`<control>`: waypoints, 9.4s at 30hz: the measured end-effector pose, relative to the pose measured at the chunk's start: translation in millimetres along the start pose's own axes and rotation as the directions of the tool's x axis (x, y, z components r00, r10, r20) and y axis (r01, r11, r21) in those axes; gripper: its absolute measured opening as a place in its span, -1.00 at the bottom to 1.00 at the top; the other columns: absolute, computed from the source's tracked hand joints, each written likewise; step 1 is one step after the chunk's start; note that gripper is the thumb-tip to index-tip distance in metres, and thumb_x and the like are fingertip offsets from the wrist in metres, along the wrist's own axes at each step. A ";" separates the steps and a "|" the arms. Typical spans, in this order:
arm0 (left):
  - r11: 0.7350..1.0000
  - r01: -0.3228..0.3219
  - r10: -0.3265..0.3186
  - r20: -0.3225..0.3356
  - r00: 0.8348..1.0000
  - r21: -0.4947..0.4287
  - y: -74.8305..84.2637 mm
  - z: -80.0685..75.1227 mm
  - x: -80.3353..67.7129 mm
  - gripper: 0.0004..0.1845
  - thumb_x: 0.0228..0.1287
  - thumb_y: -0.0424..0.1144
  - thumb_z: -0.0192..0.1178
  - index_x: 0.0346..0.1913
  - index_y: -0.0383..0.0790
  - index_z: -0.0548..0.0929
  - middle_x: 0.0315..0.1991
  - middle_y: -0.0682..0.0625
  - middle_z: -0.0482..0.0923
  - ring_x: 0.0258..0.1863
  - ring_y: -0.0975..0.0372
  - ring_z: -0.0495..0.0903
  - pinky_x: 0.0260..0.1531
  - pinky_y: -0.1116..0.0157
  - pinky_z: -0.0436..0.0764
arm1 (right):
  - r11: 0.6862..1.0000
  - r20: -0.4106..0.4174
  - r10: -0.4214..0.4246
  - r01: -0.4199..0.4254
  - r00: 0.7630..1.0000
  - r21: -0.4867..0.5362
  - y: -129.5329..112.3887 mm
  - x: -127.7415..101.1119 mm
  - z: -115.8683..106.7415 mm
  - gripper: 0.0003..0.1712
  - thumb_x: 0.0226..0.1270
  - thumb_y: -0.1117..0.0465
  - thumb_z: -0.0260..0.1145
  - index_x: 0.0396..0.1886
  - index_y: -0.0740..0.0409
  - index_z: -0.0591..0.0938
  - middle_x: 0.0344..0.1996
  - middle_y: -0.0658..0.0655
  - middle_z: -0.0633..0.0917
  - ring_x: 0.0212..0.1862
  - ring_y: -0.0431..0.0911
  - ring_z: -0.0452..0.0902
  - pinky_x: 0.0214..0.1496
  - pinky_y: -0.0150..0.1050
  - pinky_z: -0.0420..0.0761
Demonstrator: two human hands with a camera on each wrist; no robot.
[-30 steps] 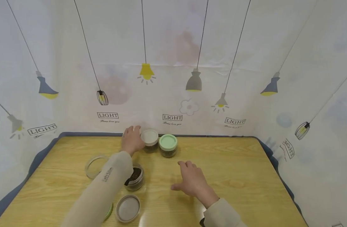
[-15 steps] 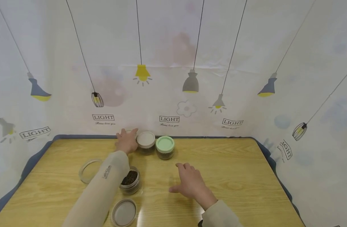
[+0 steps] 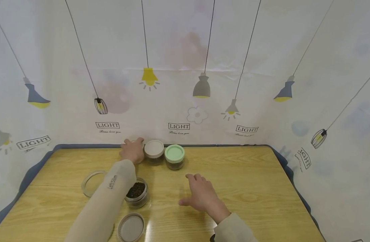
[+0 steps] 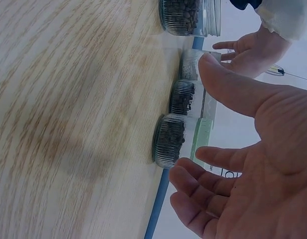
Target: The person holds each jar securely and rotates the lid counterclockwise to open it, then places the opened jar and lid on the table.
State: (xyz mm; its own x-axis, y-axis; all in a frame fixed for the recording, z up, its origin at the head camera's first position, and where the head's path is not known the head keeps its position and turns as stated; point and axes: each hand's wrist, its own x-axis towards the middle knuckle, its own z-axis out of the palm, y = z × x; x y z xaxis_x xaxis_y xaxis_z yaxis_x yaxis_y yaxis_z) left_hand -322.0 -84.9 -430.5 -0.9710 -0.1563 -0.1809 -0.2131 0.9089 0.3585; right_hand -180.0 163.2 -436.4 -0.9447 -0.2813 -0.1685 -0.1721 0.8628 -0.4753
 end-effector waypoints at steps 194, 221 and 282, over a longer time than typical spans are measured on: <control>0.655 -0.387 0.502 -0.010 0.865 -0.649 4.6 73.7 -156.0 0.06 -0.29 0.04 0.59 0.39 -0.04 0.33 0.21 -0.06 0.55 0.17 0.10 0.54 0.23 0.04 0.49 | 0.913 -0.131 -0.405 0.394 0.905 -0.104 -27.9 -9.2 -26.9 -0.13 -0.10 -0.16 0.51 0.25 0.07 0.54 0.16 0.11 0.59 0.15 -0.02 0.46 -0.05 -0.17 0.60; 0.630 -0.381 0.508 -0.011 0.861 -0.677 6.6 79.2 -157.1 -0.04 -0.10 -0.01 0.54 0.40 -0.06 0.31 0.22 -0.11 0.53 0.14 0.06 0.56 0.11 0.05 0.58 | 0.949 -0.217 -0.105 0.033 0.971 -0.313 -47.2 -20.0 -10.2 0.22 -0.07 -0.65 0.17 0.42 0.07 0.31 -0.06 0.18 0.51 -0.14 0.03 0.48 -0.20 -0.05 0.57; 0.636 -0.343 0.473 -0.001 0.881 -0.692 10.3 83.8 -160.0 0.00 -0.21 -0.10 0.57 0.40 -0.07 0.30 0.29 -0.14 0.47 0.20 0.03 0.53 0.18 0.04 0.54 | 0.942 -0.124 -0.203 0.159 0.971 -0.295 -49.9 -20.9 -16.7 -0.24 0.04 -0.22 0.34 0.24 -0.01 0.49 0.02 0.17 0.54 -0.02 0.07 0.45 -0.29 -0.05 0.59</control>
State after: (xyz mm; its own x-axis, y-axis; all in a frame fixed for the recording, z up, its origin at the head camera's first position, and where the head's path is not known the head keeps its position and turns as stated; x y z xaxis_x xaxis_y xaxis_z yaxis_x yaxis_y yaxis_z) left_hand -159.7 -18.1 -474.6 -0.9564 0.2920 0.0116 0.1224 0.3641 0.9233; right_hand -156.3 133.0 -394.7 -0.9175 -0.3958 0.0400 -0.3944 0.8922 -0.2199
